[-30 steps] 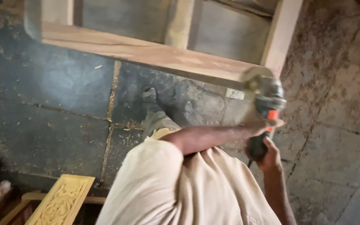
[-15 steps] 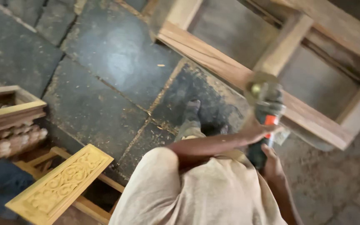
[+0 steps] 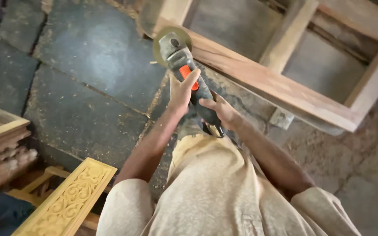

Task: The person uses an angle grinder with a sanding disc to smooth the surfaces of a wooden frame. They systematically move the tool along the edges and flat surfaces of the frame, occasionally repositioning the frame to access different sides.

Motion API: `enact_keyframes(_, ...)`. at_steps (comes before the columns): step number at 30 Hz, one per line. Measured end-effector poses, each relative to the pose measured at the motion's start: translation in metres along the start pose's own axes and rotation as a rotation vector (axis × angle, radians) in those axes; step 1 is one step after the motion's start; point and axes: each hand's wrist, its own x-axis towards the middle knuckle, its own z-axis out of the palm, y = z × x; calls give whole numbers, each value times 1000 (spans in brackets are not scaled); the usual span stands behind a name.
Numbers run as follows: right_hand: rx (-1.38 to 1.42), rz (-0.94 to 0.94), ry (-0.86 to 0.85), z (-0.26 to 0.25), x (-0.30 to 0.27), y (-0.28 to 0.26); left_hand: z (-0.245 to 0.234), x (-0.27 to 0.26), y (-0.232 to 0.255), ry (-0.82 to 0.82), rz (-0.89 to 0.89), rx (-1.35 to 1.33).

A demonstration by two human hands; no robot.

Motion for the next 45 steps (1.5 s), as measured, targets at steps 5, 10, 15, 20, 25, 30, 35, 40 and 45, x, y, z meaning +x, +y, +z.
enact_keyframes(5, 68, -24, 48, -39, -67, 29, 42, -52, -49, -39, -72, 102)
enact_keyframes(10, 216, -34, 205, -101, -143, 88, 101, -113, -103, -165, -67, 175)
enact_keyframes(15, 376, -67, 422, -169, -212, 157, 164, -167, -165, -317, -126, 181)
enact_keyframes(20, 550, -137, 529, -224, -275, 219, 217, -203, -243, -663, -169, 244)
enact_keyframes(25, 665, -216, 673, -252, -309, 249, 282, -225, -297, -1067, -498, 239)
enact_keyframes(30, 550, -267, 586, -258, -293, 240, 265, -214, -264, -731, 6, 308)
enact_keyframes(35, 473, -47, 473, -234, -218, 192, 205, -151, -189, -581, -186, 113)
enact_keyframes(40, 288, 43, 289, -172, -115, 111, 124, -76, -105, -349, -50, -45)
enact_keyframes(45, 40, 56, 70, -102, -18, 24, 60, -9, -23, -156, 57, -135)
